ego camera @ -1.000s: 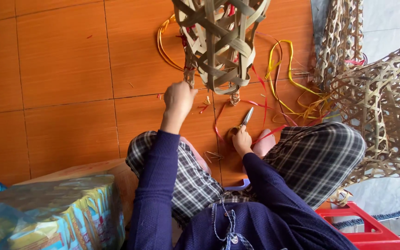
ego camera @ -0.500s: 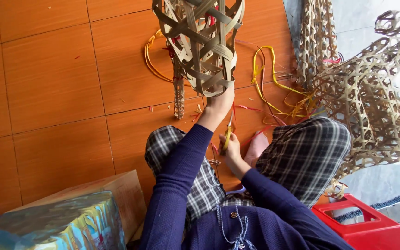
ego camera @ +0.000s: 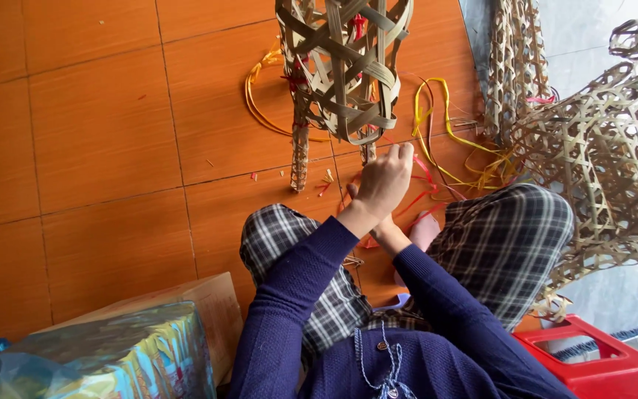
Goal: The person sits on the floor and assembles a woven animal sculpture by tying colored plastic strips around the joints of the structure. They use scissors to cut the strips and secure the connections, then inspect and adjust the shape of the sculpture.
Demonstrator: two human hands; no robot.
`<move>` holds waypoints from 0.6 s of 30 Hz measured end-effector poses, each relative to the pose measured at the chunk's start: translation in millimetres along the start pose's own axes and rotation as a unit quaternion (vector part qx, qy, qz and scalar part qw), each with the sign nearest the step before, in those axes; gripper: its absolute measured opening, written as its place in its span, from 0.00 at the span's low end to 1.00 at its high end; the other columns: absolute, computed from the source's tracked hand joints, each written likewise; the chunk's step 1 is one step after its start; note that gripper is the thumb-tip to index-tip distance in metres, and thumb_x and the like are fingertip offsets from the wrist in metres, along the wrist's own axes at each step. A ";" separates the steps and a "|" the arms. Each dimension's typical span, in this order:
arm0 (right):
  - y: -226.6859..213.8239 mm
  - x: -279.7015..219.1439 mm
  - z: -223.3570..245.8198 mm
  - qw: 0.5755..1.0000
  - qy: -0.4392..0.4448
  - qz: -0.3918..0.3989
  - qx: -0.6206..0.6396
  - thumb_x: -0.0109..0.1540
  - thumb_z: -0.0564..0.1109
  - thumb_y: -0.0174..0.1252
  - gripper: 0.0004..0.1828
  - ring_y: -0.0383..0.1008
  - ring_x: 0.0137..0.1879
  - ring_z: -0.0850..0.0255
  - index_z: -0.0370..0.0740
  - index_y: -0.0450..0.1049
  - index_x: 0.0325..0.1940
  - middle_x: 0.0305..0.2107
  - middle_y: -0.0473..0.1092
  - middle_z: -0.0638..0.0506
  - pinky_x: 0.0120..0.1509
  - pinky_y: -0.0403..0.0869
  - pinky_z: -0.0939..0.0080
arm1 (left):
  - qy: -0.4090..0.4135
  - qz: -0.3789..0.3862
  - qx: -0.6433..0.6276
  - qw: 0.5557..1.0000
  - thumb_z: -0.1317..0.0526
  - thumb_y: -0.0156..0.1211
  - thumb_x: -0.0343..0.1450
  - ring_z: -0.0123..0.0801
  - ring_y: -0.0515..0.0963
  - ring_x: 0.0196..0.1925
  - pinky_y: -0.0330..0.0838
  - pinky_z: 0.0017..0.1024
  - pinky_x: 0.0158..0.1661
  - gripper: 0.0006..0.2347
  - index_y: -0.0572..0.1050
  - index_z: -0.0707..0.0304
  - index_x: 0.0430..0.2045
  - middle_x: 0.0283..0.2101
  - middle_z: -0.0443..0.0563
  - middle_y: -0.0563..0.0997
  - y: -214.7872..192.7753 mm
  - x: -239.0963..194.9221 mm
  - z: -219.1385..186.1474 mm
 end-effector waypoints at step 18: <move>44.0 -16.2 -103.2 0.963 0.249 0.022 -0.100 0.58 0.66 0.52 0.19 0.75 0.50 0.53 0.57 0.74 0.45 0.39 0.76 0.51 0.51 0.74 0.48 | 0.026 0.349 -0.088 0.933 0.53 0.54 0.67 0.54 0.83 0.43 0.76 0.50 0.45 0.11 0.80 0.59 0.30 0.33 0.59 0.84 56.9 -64.8 8.5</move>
Point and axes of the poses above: each hand's wrist, its own x-axis towards the middle knuckle, its own y-axis out of the palm, z = x × y, the point moved 7 cm from there along x, towards the middle knuckle
